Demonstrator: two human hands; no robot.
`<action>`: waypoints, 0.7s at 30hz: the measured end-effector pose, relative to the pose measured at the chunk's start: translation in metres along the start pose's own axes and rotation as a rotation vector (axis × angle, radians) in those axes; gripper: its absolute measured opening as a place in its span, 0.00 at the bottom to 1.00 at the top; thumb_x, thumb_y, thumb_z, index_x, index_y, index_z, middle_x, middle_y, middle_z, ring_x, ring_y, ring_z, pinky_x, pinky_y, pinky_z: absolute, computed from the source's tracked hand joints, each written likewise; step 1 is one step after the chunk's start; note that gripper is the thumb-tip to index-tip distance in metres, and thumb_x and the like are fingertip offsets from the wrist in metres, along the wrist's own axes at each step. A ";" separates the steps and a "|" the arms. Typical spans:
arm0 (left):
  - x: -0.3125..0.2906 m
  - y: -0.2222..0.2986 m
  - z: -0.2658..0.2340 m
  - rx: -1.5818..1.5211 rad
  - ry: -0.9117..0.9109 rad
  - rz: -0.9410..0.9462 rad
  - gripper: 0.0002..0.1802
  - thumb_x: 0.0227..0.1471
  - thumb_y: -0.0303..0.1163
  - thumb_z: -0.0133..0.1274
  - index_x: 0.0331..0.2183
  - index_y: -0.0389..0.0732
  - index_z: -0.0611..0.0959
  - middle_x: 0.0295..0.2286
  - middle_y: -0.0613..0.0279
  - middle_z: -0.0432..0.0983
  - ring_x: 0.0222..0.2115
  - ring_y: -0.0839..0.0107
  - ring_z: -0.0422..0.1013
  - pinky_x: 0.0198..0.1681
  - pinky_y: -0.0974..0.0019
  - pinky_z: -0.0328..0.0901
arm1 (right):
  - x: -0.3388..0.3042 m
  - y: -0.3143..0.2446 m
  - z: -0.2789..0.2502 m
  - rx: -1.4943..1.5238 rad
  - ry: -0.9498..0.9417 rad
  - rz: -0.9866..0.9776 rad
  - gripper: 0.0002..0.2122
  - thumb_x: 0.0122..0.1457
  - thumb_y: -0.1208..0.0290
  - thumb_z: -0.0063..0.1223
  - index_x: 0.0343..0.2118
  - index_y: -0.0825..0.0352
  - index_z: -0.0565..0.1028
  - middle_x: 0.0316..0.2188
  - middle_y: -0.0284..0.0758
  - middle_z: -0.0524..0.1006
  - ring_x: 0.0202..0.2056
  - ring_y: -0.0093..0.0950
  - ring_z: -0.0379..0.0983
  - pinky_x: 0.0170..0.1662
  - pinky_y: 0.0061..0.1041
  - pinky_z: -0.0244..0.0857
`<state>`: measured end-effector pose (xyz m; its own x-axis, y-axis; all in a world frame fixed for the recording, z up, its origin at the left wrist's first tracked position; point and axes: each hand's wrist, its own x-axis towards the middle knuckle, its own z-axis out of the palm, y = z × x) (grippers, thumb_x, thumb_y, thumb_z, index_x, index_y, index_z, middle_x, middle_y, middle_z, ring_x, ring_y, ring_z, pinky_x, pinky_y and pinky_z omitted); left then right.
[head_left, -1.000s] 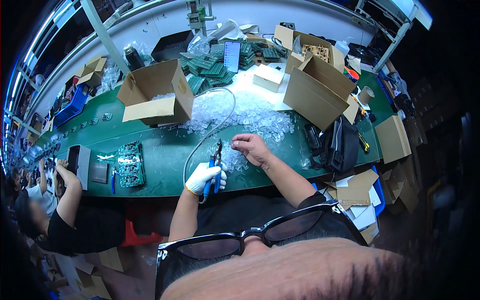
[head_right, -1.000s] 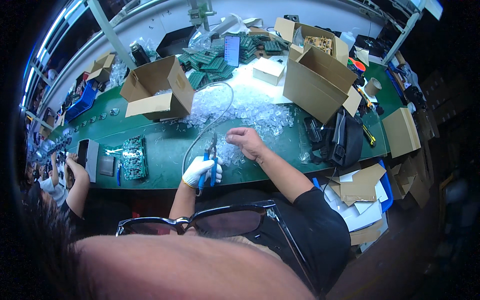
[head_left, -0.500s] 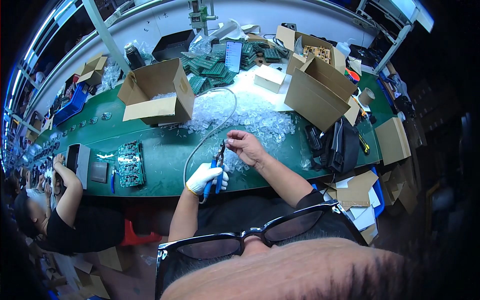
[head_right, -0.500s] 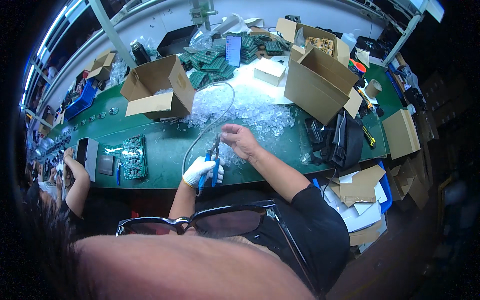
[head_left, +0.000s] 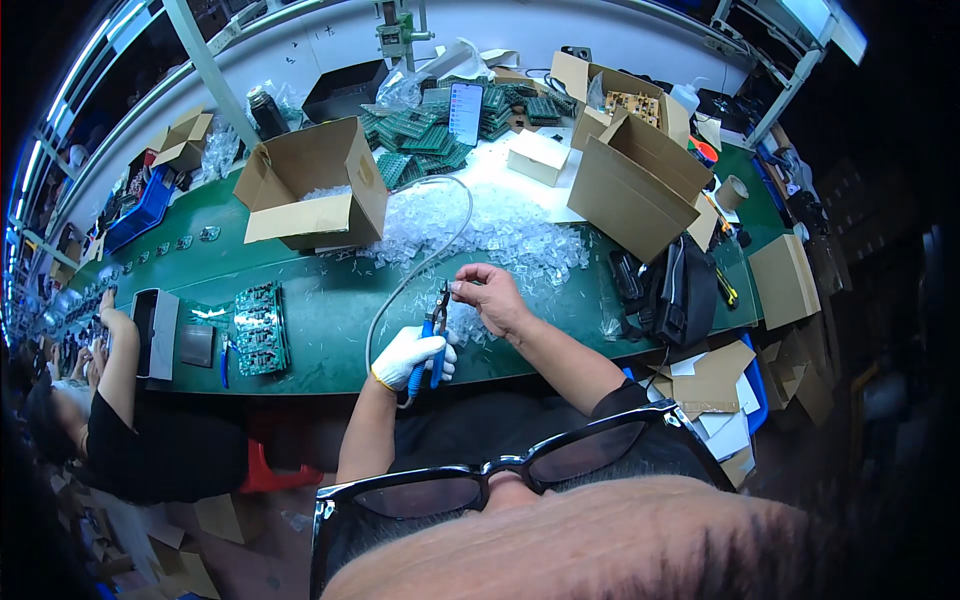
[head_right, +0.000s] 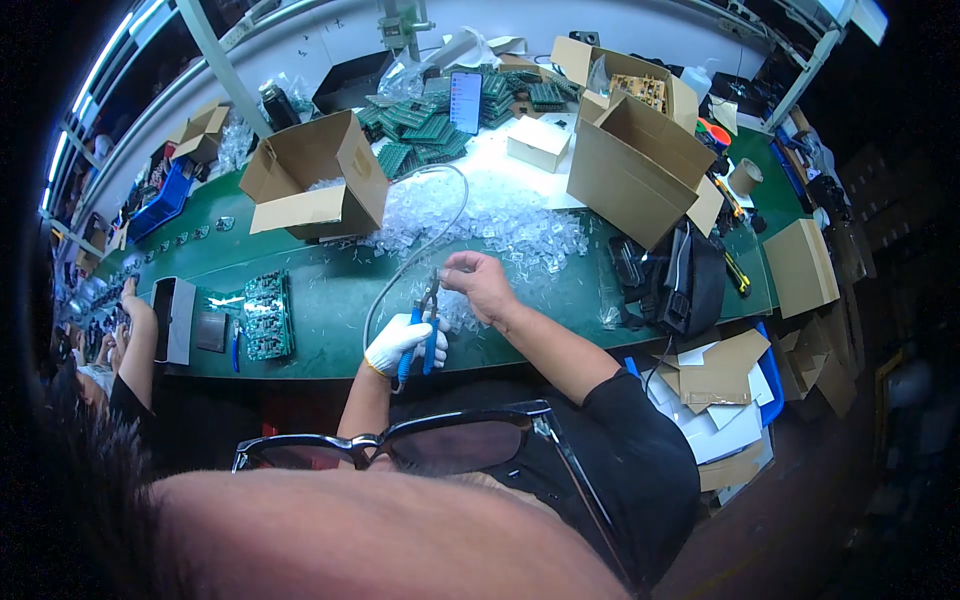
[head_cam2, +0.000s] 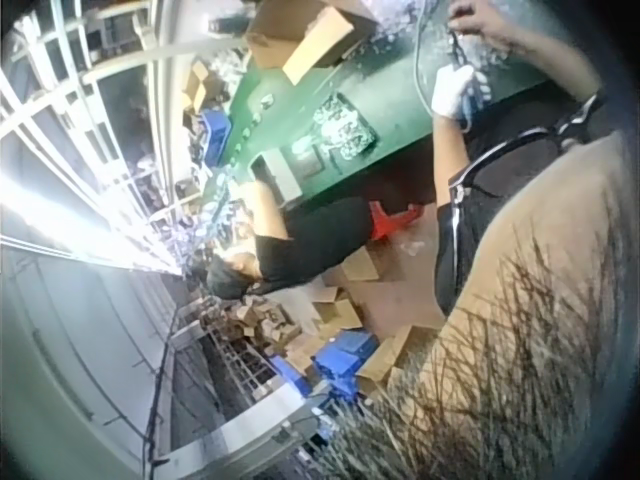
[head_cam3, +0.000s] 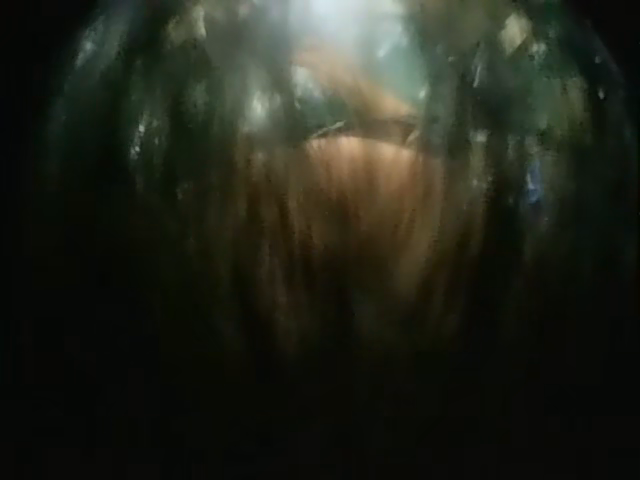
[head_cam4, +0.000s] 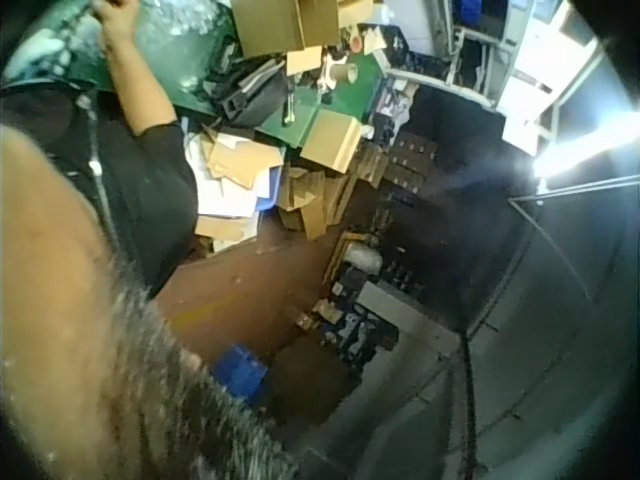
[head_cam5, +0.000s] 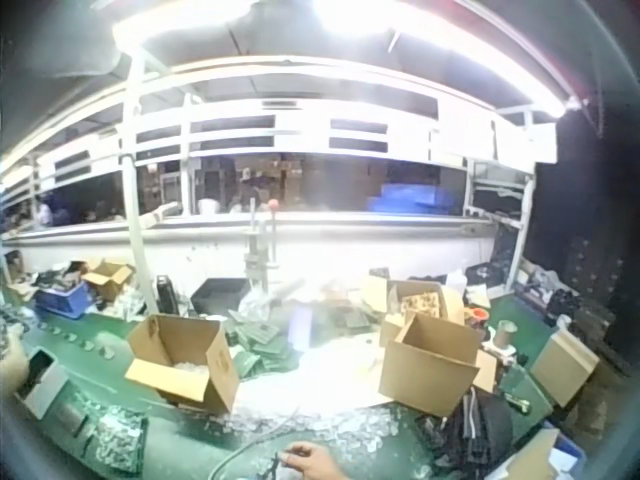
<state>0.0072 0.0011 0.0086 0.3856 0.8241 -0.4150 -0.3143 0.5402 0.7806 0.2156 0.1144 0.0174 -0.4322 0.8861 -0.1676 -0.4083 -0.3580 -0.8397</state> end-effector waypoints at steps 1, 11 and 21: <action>0.000 0.001 0.002 0.000 0.010 -0.004 0.25 0.60 0.41 0.65 0.50 0.31 0.82 0.33 0.55 0.84 0.30 0.64 0.83 0.36 0.58 0.80 | 0.000 0.000 0.000 0.000 0.007 -0.017 0.08 0.62 0.83 0.63 0.43 0.70 0.79 0.39 0.33 0.81 0.39 0.26 0.80 0.47 0.27 0.79; -0.008 0.011 0.022 0.203 0.189 0.002 0.16 0.60 0.38 0.65 0.41 0.34 0.85 0.27 0.59 0.82 0.24 0.69 0.78 0.25 0.64 0.76 | 0.000 0.002 -0.012 -0.009 0.012 0.023 0.10 0.61 0.83 0.65 0.44 0.72 0.79 0.39 0.36 0.82 0.39 0.27 0.81 0.48 0.30 0.78; -0.006 0.001 0.006 -0.024 0.060 0.078 0.23 0.61 0.40 0.64 0.49 0.31 0.82 0.31 0.59 0.82 0.28 0.68 0.80 0.34 0.60 0.79 | -0.017 -0.008 -0.034 -0.913 0.050 -0.281 0.10 0.58 0.71 0.68 0.42 0.69 0.85 0.33 0.36 0.83 0.35 0.24 0.79 0.42 0.28 0.74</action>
<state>0.0102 -0.0045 0.0147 0.3063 0.8724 -0.3809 -0.3624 0.4769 0.8008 0.2534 0.1127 0.0093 -0.3706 0.9237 0.0977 0.3021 0.2194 -0.9277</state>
